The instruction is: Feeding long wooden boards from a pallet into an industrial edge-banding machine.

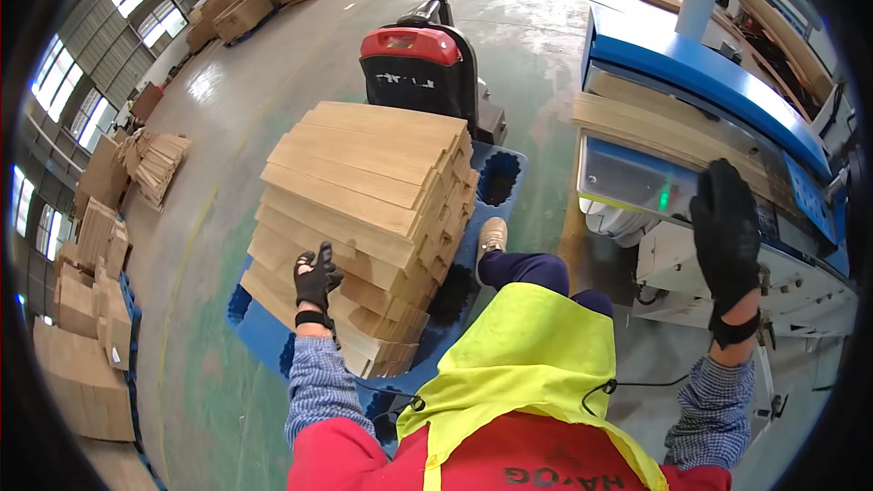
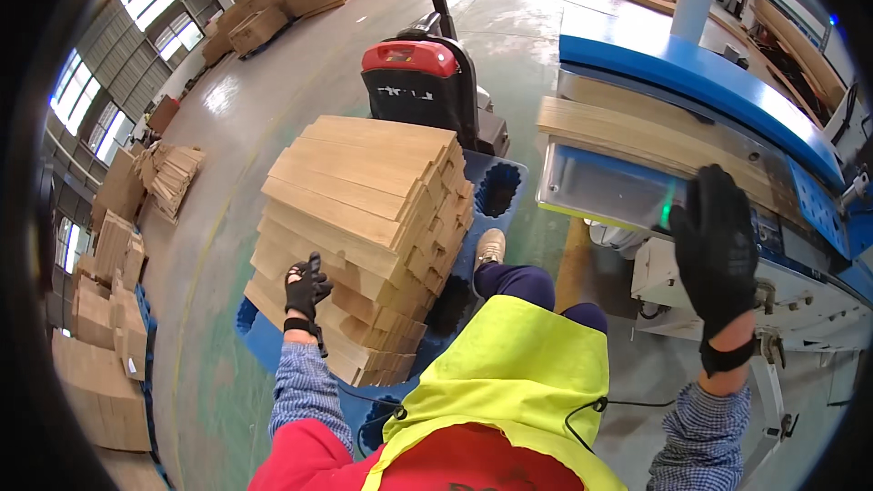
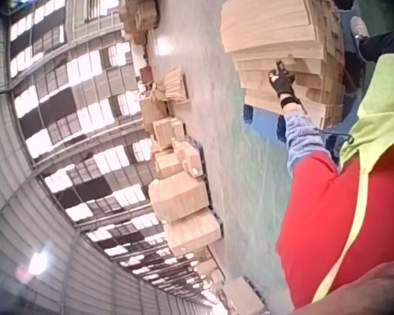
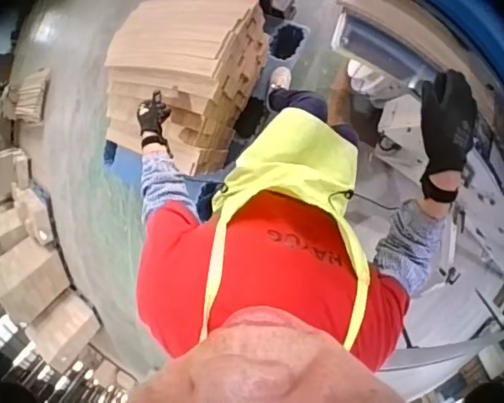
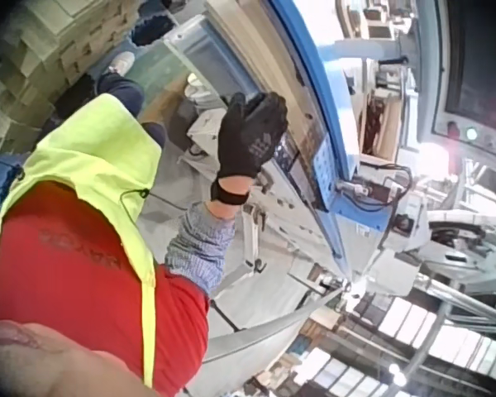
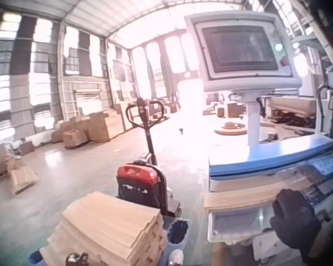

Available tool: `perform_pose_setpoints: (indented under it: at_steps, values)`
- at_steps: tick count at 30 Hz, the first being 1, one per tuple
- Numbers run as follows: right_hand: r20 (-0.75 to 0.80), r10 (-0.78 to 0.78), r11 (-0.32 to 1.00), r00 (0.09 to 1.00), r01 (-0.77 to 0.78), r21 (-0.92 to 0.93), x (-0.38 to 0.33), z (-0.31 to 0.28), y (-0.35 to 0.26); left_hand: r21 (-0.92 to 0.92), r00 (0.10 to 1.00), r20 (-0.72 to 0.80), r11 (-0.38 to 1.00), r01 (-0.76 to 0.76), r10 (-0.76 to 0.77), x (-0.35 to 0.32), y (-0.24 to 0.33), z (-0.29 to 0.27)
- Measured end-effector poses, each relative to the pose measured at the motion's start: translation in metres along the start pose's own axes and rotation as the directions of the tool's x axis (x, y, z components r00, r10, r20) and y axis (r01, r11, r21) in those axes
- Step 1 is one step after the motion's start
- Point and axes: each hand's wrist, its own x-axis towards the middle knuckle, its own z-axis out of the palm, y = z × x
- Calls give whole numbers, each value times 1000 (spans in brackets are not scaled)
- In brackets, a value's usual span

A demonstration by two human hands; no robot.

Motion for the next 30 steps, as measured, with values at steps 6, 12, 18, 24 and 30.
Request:
perform_pose_setpoints:
  at_steps: [6, 12, 18, 24, 30]
  values:
    - [106, 214, 969, 971, -225, 105, -11, -7, 21, 708, 948, -260, 704, 59, 182, 7, 10, 60]
    - [-21, 81, 995, 997, -82, -55, -11, -4, 23, 835, 927, -254, 546, 65, 278, -8, 34, 100]
    - [86, 163, 986, 983, -166, 33, -8, -6, 19, 477, 931, -293, 877, -56, 219, 12, 4, 59]
    - [185, 162, 982, 969, -140, -125, -18, -13, 24, 742, 521, 549, -94, -664, 653, -6, -7, -16]
    - [1, 152, 985, 988, -151, 84, -18, 3, 28, 613, 562, 117, 386, -690, 818, -34, 39, -25]
